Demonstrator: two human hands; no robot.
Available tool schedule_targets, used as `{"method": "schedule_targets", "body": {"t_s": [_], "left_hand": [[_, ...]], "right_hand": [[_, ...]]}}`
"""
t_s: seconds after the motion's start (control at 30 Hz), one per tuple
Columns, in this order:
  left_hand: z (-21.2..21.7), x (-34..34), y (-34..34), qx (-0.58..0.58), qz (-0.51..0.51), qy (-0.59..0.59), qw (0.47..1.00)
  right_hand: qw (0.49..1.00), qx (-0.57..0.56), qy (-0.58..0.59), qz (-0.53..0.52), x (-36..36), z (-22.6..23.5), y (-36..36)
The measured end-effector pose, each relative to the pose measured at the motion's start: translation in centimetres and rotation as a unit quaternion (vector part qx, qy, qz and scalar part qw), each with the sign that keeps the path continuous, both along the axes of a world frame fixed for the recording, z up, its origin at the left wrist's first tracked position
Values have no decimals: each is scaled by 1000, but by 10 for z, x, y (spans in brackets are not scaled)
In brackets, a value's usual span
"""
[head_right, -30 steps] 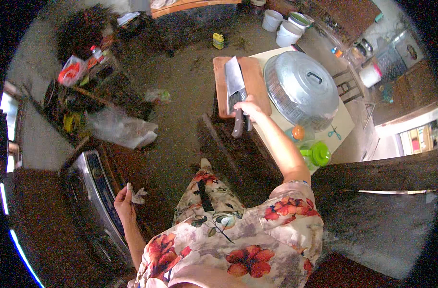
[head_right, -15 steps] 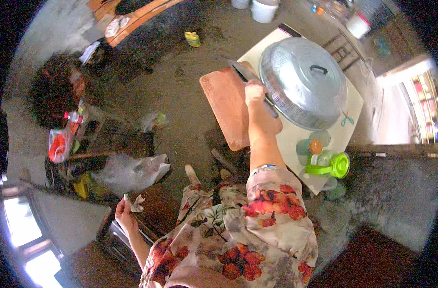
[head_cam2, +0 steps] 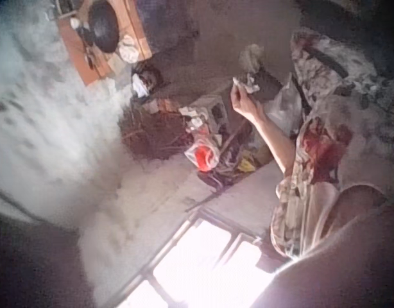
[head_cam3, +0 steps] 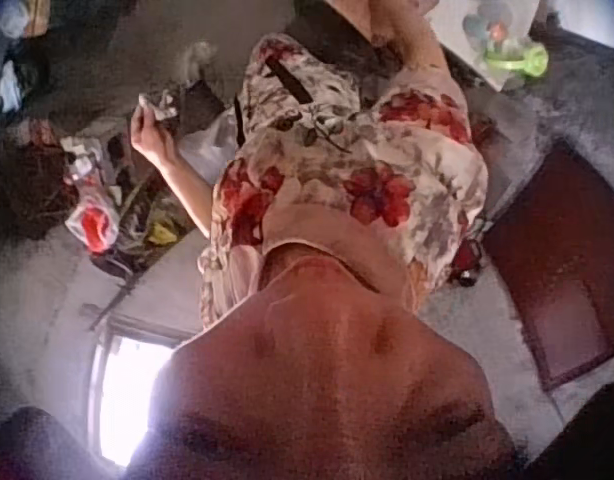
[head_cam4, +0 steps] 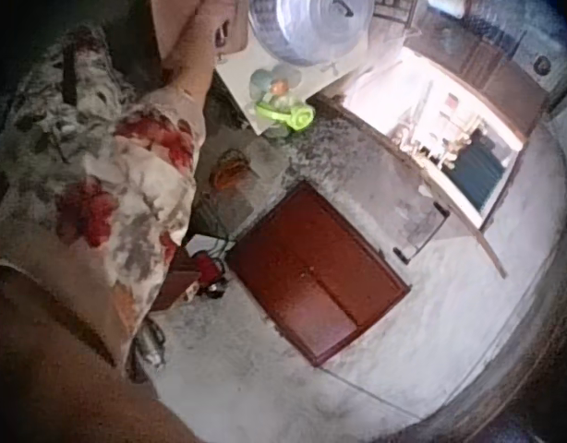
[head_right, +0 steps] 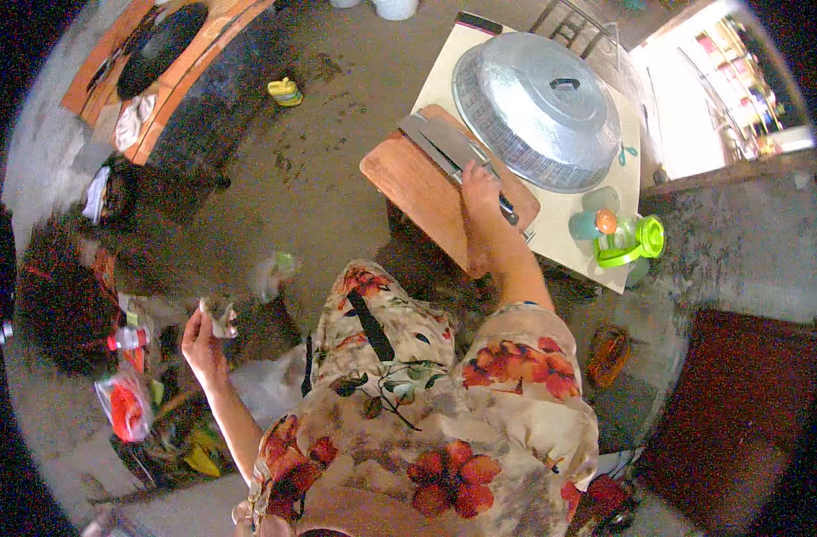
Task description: The person wipes a countertop with a cloth, moves a metal pot, moves a knife, rinses the cloth at a sink, and applies liquid from a bottle onto the cloth.
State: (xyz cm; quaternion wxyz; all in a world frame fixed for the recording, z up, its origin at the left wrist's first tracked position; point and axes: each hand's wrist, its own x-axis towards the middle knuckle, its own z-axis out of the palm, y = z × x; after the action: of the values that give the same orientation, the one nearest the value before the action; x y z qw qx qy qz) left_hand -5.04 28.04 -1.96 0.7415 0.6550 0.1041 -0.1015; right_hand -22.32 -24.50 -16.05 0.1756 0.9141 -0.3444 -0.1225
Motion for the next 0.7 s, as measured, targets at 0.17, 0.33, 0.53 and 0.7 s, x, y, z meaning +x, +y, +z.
{"method": "schedule_targets", "body": {"t_s": [0.17, 0.33, 0.53, 0.7], "left_hand": [[-9, 125, -74, 3, -132, -21, 991], [-7, 253, -180, -44, -242, -15, 969], [17, 392, -244, -25, -302, 53, 952], [28, 504, -263, -64, -343, 89, 933]], "right_hand": [[984, 118, 117, -58, 3, 17, -26], [965, 160, 101, -180, 17, 30, -25], [892, 223, 136, -370, 62, 34, -26], [886, 310, 47, -341, 91, 27, -53]]}}
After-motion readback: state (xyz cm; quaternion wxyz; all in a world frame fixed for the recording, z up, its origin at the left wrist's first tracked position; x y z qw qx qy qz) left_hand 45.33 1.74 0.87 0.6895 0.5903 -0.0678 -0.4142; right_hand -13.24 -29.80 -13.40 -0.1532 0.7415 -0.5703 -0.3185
